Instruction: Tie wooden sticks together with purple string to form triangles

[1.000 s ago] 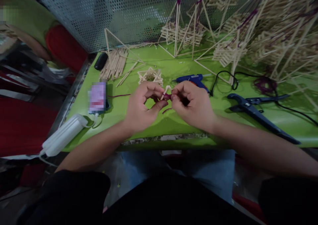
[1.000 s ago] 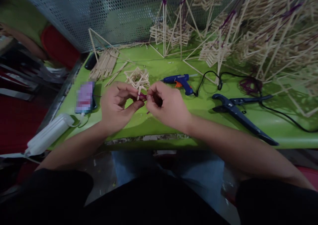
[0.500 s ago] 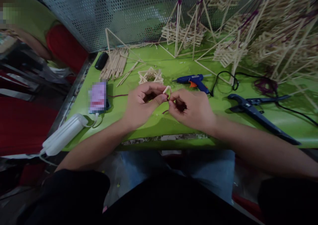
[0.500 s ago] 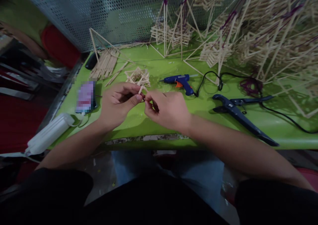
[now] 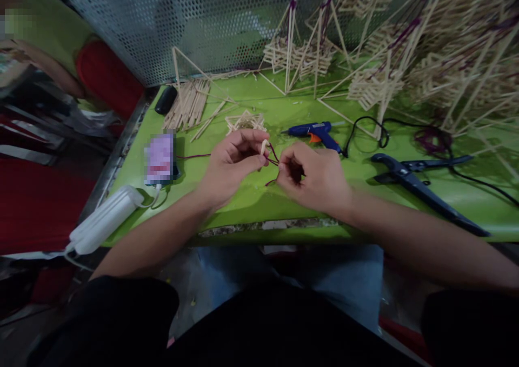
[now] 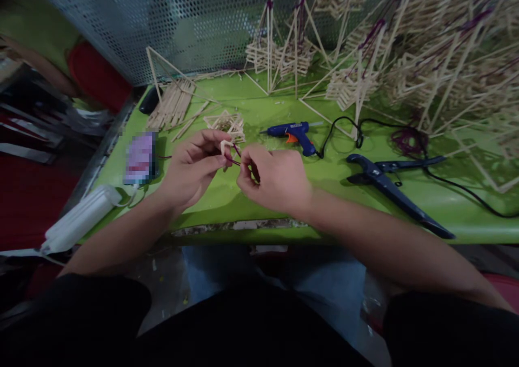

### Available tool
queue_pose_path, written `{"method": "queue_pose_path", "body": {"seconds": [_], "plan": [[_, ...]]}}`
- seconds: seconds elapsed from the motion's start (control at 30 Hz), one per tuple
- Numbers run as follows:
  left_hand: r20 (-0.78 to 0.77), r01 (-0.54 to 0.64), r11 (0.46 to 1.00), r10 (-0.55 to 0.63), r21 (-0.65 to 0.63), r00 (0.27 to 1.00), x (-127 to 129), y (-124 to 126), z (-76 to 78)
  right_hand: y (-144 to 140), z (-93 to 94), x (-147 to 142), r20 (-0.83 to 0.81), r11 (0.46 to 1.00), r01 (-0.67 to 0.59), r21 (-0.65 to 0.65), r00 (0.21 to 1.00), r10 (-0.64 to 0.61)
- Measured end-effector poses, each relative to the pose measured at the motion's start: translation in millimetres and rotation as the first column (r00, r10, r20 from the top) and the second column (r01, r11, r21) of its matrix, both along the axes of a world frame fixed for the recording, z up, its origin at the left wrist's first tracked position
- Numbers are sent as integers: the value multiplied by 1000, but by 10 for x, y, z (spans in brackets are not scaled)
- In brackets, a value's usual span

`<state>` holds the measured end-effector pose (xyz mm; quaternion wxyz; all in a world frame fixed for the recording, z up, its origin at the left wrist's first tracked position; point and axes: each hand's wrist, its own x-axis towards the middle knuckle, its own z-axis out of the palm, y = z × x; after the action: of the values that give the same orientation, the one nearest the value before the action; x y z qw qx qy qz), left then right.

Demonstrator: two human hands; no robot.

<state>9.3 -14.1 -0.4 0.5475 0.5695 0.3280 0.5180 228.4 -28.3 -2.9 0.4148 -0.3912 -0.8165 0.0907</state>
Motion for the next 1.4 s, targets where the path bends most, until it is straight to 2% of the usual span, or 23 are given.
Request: {"method": "queue_pose_path", "body": {"seconds": [0.1, 0.2, 0.37, 0.5, 0.6, 0.7, 0.9, 1.03, 1.13, 1.27, 1.4], "plan": [[4, -10, 1000, 10, 12, 1000, 21, -10, 31, -6, 15, -3, -9, 1000, -8, -24, 1000, 8], [-34, -34, 997, 36, 64, 999, 34, -24, 37, -16, 35, -19, -48, 994, -70, -78, 997, 67], [-115, -63, 987, 81, 150, 990, 17, -49, 28, -4, 52, -60, -219, 936, -213, -280, 963, 154], [-118, -95, 981, 116, 167, 986, 16, -55, 33, 2, 49, -67, -246, 923, -217, -316, 959, 141], [-125, -114, 984, 132, 138, 983, 31, -66, 59, -15, 56, -53, -213, 950, -187, -250, 968, 135], [-121, -104, 993, 110, 48, 987, 40, -81, 86, -37, 66, -36, -175, 969, -160, -188, 976, 127], [92, 18, 981, 0, -195, 996, 33, -56, 99, -58, 29, -25, -44, 996, -81, -45, 996, 79], [195, 123, 950, -68, -288, 978, 39, -45, 129, -55, -21, -27, 26, 998, -54, 13, 998, 54], [232, 161, 939, -90, -305, 968, 36, -52, 149, -49, -37, -24, 53, 999, -46, 29, 998, 45], [242, 191, 945, -126, -268, 962, 10, -43, 135, -43, -26, -21, 58, 997, -52, 63, 997, 49], [175, 176, 967, -144, -186, 974, -17, -33, 87, -31, 0, -15, 90, 963, -44, 267, 996, 20]]}}
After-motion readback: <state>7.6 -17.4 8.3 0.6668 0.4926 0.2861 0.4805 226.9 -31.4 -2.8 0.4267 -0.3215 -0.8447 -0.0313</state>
